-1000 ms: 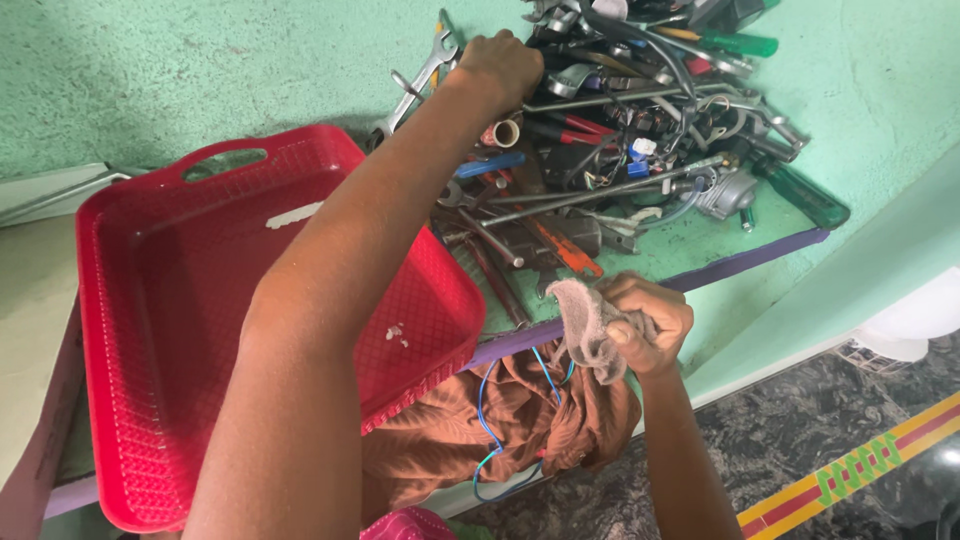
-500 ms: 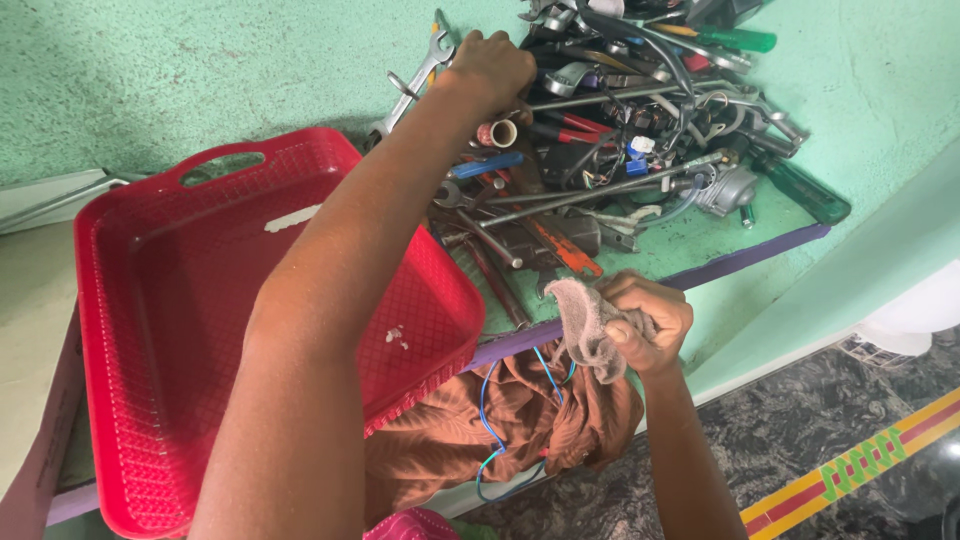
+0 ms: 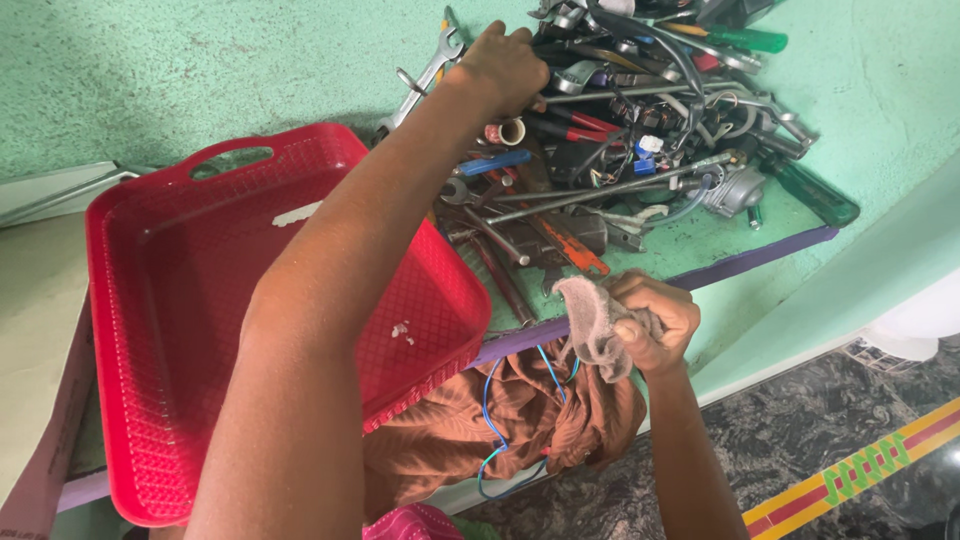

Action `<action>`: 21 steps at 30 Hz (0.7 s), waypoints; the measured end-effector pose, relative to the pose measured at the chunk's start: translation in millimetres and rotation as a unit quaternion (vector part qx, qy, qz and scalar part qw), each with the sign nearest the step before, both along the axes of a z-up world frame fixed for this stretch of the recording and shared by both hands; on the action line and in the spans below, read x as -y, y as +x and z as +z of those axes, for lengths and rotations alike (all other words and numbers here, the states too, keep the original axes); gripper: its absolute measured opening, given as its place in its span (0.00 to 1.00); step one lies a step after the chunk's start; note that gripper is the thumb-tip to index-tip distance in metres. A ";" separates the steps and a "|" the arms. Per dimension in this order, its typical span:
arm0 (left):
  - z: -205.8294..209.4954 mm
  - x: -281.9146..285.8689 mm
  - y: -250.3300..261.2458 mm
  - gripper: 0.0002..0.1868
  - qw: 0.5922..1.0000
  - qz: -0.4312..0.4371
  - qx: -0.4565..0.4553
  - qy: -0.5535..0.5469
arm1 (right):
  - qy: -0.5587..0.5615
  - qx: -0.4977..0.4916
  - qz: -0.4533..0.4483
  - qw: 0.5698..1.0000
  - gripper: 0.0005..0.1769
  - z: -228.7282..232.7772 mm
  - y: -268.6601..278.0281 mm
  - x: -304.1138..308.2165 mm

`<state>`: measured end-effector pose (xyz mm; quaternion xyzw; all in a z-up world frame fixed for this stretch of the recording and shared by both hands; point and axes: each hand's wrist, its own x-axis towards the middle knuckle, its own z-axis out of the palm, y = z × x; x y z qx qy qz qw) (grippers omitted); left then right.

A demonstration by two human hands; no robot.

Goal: The person picks up several wrenches from a workbench, wipes them individually with a cloth, and places them into a tray or a box.

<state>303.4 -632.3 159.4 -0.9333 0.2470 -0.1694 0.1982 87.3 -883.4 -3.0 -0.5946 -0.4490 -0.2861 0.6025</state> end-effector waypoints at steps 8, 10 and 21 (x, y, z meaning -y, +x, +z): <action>0.3 2.7 -3.4 0.24 0.999 -0.015 0.022 0.024 | 0.000 0.000 -0.010 1.000 0.30 -0.1 0.2 -0.7; 6.3 0.6 -8.8 0.26 0.999 -0.034 0.007 0.032 | 0.007 -0.005 0.002 1.000 0.31 -0.3 0.7 -0.4; 35.0 5.3 -36.9 0.25 0.988 -0.141 0.058 -0.014 | 0.014 -0.012 0.004 1.000 0.30 -0.3 0.9 -1.0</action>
